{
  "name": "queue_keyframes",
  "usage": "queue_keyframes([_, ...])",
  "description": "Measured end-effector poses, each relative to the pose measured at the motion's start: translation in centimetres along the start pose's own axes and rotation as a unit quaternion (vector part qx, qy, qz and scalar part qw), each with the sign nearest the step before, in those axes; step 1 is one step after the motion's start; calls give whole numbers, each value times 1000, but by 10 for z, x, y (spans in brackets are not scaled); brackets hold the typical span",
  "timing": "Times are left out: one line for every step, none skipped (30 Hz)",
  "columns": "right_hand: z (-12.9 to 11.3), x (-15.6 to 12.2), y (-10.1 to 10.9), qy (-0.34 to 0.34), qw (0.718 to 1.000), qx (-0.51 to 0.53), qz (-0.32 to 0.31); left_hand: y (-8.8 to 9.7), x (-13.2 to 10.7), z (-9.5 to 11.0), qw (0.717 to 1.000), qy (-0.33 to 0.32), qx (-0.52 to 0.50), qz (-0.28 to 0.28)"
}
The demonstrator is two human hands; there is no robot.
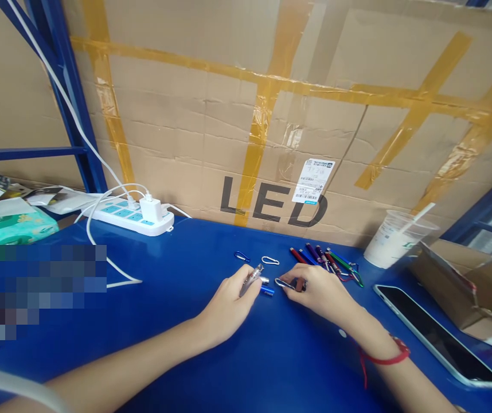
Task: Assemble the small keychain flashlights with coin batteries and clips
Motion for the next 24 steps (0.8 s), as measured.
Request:
queue_keyframes([-1,0,-1,1,1000,-9,7,-1,0,0,1000,5,-2,-2])
queue_keyframes([-3,0,-1,3,1000,-18,16,-1,-1,0,1000,10,-6,-3])
queue_keyframes([-3,0,-2,8,999,-27,24,-1,-1,-1,1000,16,-12,-4])
queue_keyframes([-4,1,-2,15,999,-33,32,-2,-2,-1,1000,24,-19,-4])
queue_keyframes([-4,1,-2,23,998,-37,44,-2,-2,-1,999,32,-28,-3])
queue_keyframes([-3,2,-1,32,997,-36,60,-1,-2,-1,999,39,-37,-1])
queue_keyframes([-3,2,-1,38,995,-32,82,-1,-1,-1,998,44,-47,3])
queue_keyframes([-2,3,1,45,993,-21,110,-1,-1,0,997,50,-58,6])
queue_keyframes([-2,3,2,55,988,-1,141,-1,-1,0,996,55,-71,7])
queue_keyframes([-4,2,3,72,982,27,171,-1,0,0,994,61,-86,8])
queue_keyframes([-6,1,4,97,974,61,196,-1,0,1,992,66,-103,8])
queue_keyframes([-10,-1,4,128,963,98,216,-1,0,1,990,69,-120,8])
queue_keyframes([-15,-3,4,163,951,131,229,-2,1,2,988,69,-136,9])
queue_keyframes([-20,-6,4,196,939,159,236,-2,1,2,987,66,-149,8])
queue_keyframes([-25,-9,3,224,928,177,240,-2,1,2,985,59,-160,6])
queue_keyframes([-30,-11,3,244,920,188,242,-3,1,2,985,52,-167,3])
queue_keyframes([-33,-13,2,257,913,194,249,-3,1,2,984,46,-172,-4])
queue_keyframes([-36,-14,2,265,909,198,255,-3,1,2,984,42,-174,-10])
queue_keyframes([-37,-14,2,268,907,200,257,-3,2,3,984,38,-175,-16])
queue_keyframes([-37,-14,2,268,906,203,256,-2,2,3,984,34,-173,-18])
queue_keyframes([-37,-14,3,266,909,206,247,-1,3,3,986,26,-166,-15])
queue_keyframes([-37,-13,3,264,912,209,233,0,3,4,988,14,-154,-8])
queue_keyframes([-36,-13,3,260,917,211,217,2,4,5,990,-4,-138,4])
queue_keyframes([-36,-13,4,256,922,209,201,3,4,6,992,-23,-121,16])
Point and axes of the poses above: each hand's wrist, its own x-axis towards the middle knuckle, its own y-axis out of the back of the hand, z = x × y, the point moved 2 cm from there along x, towards the middle knuckle, and after that the axes turned 15 degrees about z, right-handed, at the moved point
